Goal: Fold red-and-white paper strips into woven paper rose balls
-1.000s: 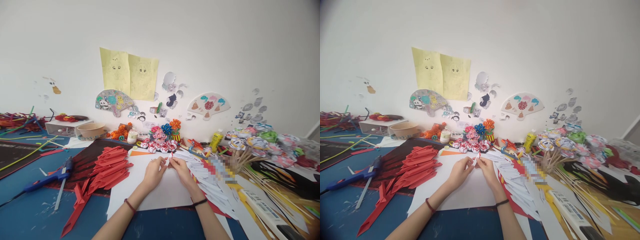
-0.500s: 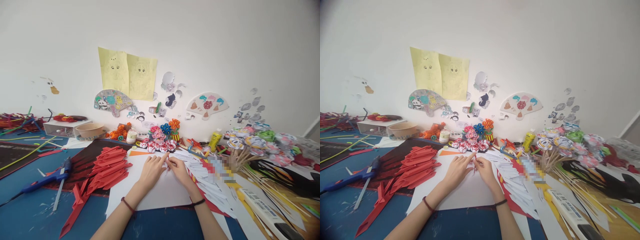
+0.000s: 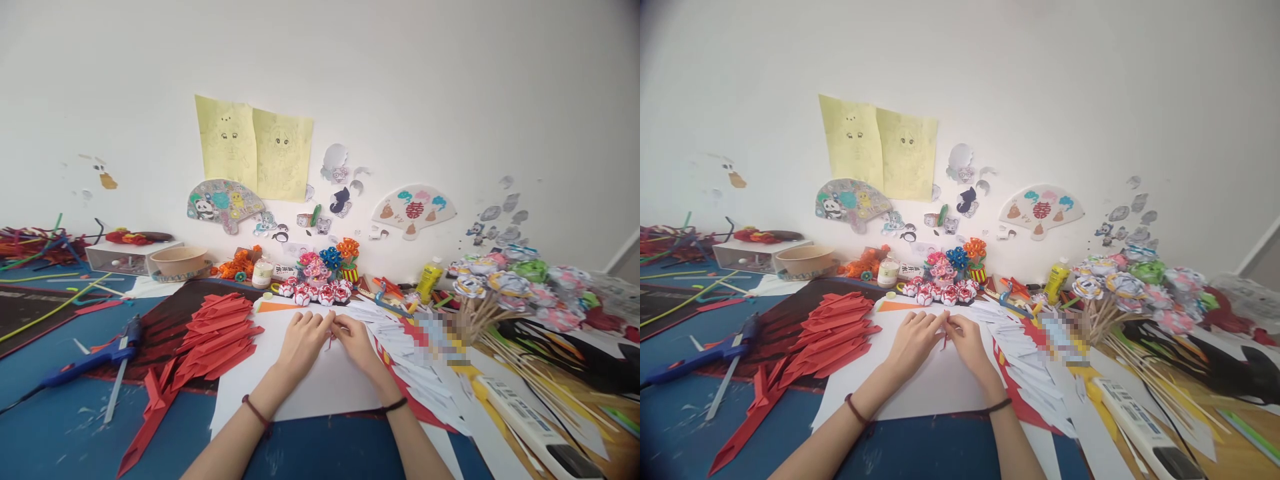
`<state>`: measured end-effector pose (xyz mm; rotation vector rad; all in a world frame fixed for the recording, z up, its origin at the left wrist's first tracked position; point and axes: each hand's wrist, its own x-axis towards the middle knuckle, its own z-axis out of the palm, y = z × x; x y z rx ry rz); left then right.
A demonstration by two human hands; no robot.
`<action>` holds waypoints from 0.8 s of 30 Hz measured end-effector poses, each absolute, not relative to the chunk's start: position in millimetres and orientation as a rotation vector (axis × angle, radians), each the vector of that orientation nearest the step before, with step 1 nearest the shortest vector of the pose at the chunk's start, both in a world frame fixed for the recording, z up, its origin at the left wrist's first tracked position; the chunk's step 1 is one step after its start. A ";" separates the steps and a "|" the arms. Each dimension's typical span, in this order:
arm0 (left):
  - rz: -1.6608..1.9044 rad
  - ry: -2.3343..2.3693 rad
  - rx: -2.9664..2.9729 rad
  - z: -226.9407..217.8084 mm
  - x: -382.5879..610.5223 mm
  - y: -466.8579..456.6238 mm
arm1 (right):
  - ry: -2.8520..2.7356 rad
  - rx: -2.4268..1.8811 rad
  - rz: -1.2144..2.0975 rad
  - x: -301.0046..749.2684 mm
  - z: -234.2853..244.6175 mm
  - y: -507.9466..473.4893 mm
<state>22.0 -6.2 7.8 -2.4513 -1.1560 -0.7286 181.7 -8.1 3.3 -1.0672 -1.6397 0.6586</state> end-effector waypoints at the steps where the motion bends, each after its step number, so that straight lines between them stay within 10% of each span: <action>1: -0.729 -1.155 -2.455 8.0 22.5 -6.7 | -1.641 -1.065 0.654 181.9 3.4 -8.3; 24: -0.706 -1.222 -2.505 6.5 36.2 -10.7 | -0.881 -0.877 0.772 233.7 -0.8 9.2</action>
